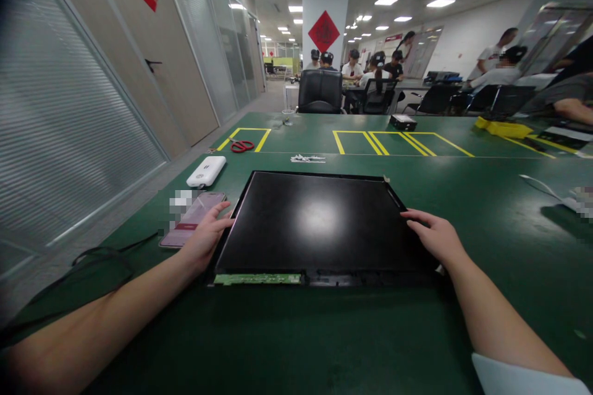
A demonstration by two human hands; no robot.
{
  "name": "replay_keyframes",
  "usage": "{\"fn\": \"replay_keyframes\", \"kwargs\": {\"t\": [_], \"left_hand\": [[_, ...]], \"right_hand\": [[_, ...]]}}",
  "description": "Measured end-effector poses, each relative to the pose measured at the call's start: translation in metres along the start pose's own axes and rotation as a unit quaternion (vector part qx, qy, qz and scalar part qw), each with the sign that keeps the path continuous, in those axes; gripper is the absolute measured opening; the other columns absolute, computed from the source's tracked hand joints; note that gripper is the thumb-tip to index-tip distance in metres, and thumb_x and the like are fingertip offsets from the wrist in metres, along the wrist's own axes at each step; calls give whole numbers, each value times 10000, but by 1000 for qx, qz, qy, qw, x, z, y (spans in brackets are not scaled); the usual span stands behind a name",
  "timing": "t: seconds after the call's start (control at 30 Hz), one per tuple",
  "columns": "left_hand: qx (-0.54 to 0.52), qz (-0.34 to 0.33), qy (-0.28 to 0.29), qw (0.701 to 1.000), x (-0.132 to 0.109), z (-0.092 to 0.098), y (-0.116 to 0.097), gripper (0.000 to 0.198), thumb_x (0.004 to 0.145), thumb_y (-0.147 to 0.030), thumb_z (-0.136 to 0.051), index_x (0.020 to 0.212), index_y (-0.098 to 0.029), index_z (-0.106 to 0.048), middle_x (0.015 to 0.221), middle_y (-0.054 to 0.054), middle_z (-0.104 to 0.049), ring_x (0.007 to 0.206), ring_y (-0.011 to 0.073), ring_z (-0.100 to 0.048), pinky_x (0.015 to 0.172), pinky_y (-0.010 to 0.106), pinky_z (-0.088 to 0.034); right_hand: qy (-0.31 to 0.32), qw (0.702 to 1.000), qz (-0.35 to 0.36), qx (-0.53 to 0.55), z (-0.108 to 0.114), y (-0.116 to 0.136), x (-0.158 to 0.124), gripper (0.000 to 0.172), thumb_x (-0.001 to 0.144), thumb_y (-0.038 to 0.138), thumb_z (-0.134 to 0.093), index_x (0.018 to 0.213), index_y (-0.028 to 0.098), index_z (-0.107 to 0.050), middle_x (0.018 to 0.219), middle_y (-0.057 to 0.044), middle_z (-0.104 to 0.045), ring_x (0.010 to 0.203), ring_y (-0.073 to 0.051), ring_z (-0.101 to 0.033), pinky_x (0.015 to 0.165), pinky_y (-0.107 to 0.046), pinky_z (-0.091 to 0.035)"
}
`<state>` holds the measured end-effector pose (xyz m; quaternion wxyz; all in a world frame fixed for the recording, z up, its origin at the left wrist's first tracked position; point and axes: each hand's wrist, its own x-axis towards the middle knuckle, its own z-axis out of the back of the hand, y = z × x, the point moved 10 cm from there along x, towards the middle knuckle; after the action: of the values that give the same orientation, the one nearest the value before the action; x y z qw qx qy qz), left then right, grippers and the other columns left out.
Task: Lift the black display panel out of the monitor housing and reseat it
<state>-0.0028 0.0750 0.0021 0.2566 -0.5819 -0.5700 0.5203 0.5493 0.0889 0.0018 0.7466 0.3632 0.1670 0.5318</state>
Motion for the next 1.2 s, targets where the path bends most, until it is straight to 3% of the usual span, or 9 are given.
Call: {"fn": "replay_keyframes", "kwargs": {"t": [0.17,0.37,0.53,0.67,0.83,0.93,1.2], "left_hand": [[15,14,19,1000,0,-3,2,547,729,-1,-708,1189,-244,-540,817,-18,-746,514,192,-719,485,276,-591],[12,17,31,999,1,-6,3,532,785,-76,-793,1259,-220,-600,752,-16,-746,487,174,-700,483,254,-580],[10,24,57,998,1,-11,5,545,827,-120,-817,1340,-176,-641,810,40,-803,561,184,-740,517,248,-587],[21,42,90,995,0,-18,9,459,837,-108,-790,1289,-156,-728,934,93,-843,683,219,-790,552,263,-602],[32,51,102,993,0,-20,12,438,861,-87,-719,1285,-186,-754,970,77,-851,627,198,-775,536,265,-600],[32,44,117,992,1,-21,11,489,829,-68,-702,1300,-188,-751,1005,77,-850,689,214,-795,532,256,-598],[8,25,151,988,0,-30,6,438,846,-117,-694,1276,-166,-760,1144,95,-831,1023,279,-798,819,327,-656]], "right_hand": [[-2,1000,5,0,1,1,0,296,724,417,-649,926,298,-830,1243,-41,-790,1246,-342,-688,1164,-535,-454],[0,1000,-5,-4,1,-2,0,283,736,392,-650,936,299,-829,1252,-35,-787,1256,-333,-684,1172,-523,-450],[0,1000,4,4,0,-1,1,267,740,386,-653,927,300,-823,1251,-36,-786,1260,-339,-681,1180,-538,-440],[0,1000,5,7,-1,-4,2,273,735,397,-655,924,301,-827,1255,-37,-785,1260,-346,-680,1185,-550,-431],[-1,1000,22,8,-1,-4,3,283,741,419,-654,932,297,-824,1238,-47,-790,1236,-345,-693,1161,-559,-456],[-5,1000,25,3,-1,-4,3,277,739,418,-652,924,302,-824,1216,-45,-795,1230,-340,-696,1155,-548,-464],[1,1000,12,3,0,-2,2,301,713,423,-657,927,302,-832,1255,-43,-785,1239,-341,-689,1170,-550,-445]]}}
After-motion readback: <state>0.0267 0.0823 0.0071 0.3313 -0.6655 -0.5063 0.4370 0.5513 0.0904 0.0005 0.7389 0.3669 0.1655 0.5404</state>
